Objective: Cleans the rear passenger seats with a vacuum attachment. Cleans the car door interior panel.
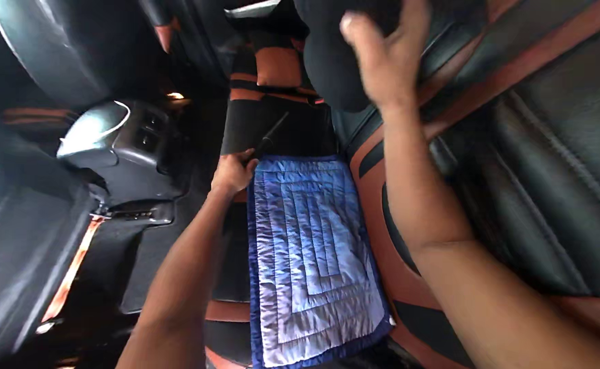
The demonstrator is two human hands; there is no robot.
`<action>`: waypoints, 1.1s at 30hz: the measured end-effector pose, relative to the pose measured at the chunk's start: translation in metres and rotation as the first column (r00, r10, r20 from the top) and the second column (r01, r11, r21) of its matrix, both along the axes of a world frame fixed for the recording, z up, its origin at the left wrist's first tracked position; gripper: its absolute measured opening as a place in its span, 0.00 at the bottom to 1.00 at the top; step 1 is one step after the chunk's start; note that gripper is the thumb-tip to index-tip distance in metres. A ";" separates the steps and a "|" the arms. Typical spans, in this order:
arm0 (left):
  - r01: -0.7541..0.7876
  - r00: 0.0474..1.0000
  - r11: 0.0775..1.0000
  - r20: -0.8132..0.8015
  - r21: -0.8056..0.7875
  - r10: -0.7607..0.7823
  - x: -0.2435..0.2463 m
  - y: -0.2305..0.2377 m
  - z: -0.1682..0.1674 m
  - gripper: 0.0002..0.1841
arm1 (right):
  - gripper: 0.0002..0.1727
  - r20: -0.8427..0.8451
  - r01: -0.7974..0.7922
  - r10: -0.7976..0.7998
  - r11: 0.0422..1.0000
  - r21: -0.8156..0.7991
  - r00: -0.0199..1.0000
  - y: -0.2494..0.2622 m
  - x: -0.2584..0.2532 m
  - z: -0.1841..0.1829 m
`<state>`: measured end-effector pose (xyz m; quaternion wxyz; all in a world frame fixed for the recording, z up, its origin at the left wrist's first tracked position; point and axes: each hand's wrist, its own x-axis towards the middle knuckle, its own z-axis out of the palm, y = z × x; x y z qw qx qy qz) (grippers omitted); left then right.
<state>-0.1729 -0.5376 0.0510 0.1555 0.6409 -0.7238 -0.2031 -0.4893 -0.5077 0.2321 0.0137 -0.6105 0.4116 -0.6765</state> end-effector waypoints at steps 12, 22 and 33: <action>-0.248 0.968 0.969 -0.038 0.010 0.249 0.069 -0.009 0.010 0.23 | 0.61 -0.693 0.389 0.258 0.673 0.629 0.673 -0.053 0.047 -0.242; -0.695 0.710 0.719 -0.137 0.027 0.691 0.212 0.175 -0.072 0.25 | 0.64 -0.646 0.246 0.223 0.796 0.553 0.730 -0.004 0.144 -0.210; -0.714 0.699 0.698 -0.010 0.053 0.716 0.234 0.121 -0.167 0.25 | 0.30 -0.600 0.088 0.255 0.872 0.481 0.758 0.004 0.208 -0.315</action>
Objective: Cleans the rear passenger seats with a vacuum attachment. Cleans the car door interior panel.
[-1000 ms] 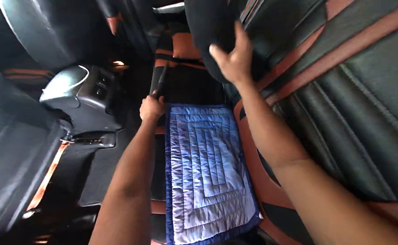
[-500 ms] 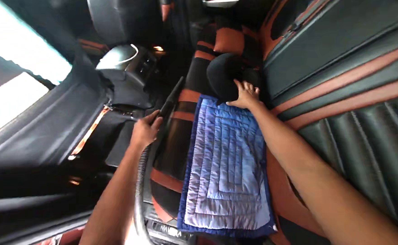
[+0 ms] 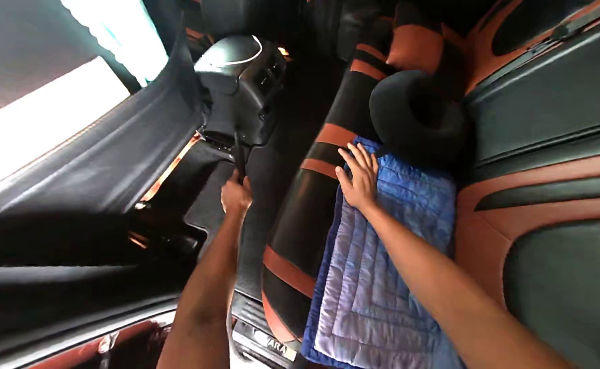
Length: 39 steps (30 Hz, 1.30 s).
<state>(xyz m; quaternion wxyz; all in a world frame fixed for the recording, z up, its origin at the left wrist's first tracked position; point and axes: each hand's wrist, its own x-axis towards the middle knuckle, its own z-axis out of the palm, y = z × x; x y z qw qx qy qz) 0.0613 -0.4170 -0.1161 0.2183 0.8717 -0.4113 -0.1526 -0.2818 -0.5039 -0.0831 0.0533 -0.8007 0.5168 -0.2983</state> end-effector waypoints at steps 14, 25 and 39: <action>0.154 0.975 0.981 0.142 0.115 -0.170 -0.046 -0.088 0.087 0.25 | 0.29 0.019 0.014 -0.014 1.000 -0.021 1.000 -0.003 0.000 -0.004; 0.338 0.929 0.939 -0.184 0.067 -0.321 -0.055 -0.082 0.034 0.25 | 0.30 0.010 -0.009 0.009 1.000 0.016 1.000 -0.001 -0.001 -0.003; -0.212 0.949 0.977 -0.238 -0.006 0.205 0.011 0.024 -0.065 0.26 | 0.32 0.002 -0.012 0.012 1.000 0.020 1.000 0.001 -0.002 -0.002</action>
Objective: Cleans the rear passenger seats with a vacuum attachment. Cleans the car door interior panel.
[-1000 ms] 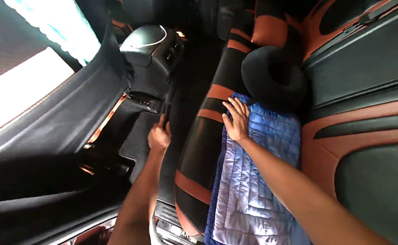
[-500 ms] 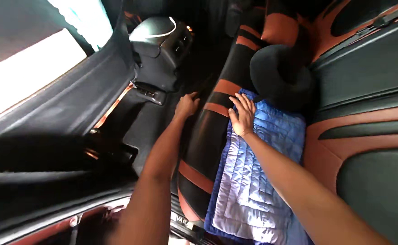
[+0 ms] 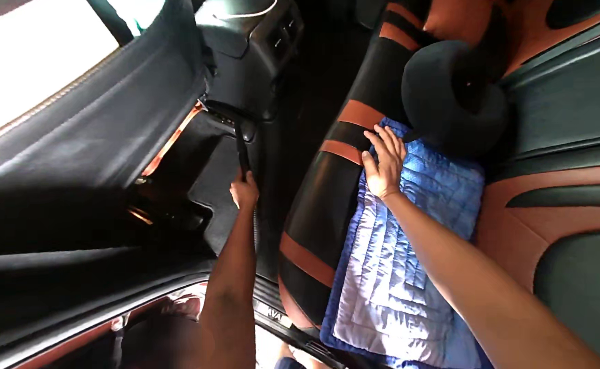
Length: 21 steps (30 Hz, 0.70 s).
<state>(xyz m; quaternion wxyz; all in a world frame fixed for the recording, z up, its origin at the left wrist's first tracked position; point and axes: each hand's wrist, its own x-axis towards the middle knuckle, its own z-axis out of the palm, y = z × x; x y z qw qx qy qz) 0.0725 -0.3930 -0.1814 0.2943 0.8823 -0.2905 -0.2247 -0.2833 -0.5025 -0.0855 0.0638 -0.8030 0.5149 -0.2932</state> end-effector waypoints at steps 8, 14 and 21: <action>-0.074 0.920 0.992 -0.392 -0.104 0.028 0.013 -0.092 0.042 0.24 | 0.31 -0.006 0.004 -0.004 1.000 -0.018 1.000 -0.003 0.000 0.001; -0.162 0.893 0.983 -0.437 -0.091 0.106 0.028 -0.114 0.050 0.27 | 0.32 -0.016 -0.003 0.003 1.000 -0.030 1.000 -0.004 -0.001 0.000; 0.183 0.956 0.981 -0.218 -0.070 -0.194 -0.027 0.042 -0.002 0.28 | 0.33 -0.028 0.003 -0.003 1.000 0.004 1.000 0.000 0.000 0.003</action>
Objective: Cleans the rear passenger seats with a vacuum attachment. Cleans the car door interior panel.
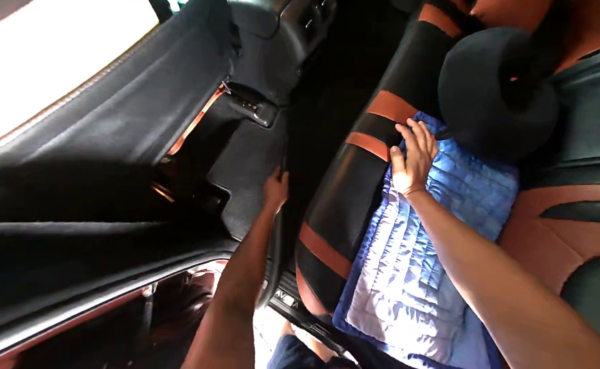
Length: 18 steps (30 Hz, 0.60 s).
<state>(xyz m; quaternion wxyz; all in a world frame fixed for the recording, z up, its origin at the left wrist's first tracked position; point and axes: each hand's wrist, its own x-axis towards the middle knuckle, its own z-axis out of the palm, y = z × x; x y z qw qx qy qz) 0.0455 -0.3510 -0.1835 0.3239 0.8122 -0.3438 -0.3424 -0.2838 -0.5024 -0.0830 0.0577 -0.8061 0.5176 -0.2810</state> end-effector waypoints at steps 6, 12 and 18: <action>-0.470 0.875 0.874 0.193 0.122 0.444 0.063 0.049 -0.031 0.27 | 0.32 0.002 -0.003 0.003 1.000 -0.011 1.000 -0.005 0.000 0.002; 0.053 0.998 0.994 -0.040 0.092 -0.050 -0.013 0.080 -0.036 0.29 | 0.33 -0.002 -0.014 0.014 1.000 0.005 1.000 -0.004 0.001 0.007; -0.365 0.924 0.922 0.174 0.126 0.342 0.018 0.135 -0.064 0.28 | 0.32 -0.022 -0.030 0.030 1.000 0.003 0.999 -0.004 -0.001 0.007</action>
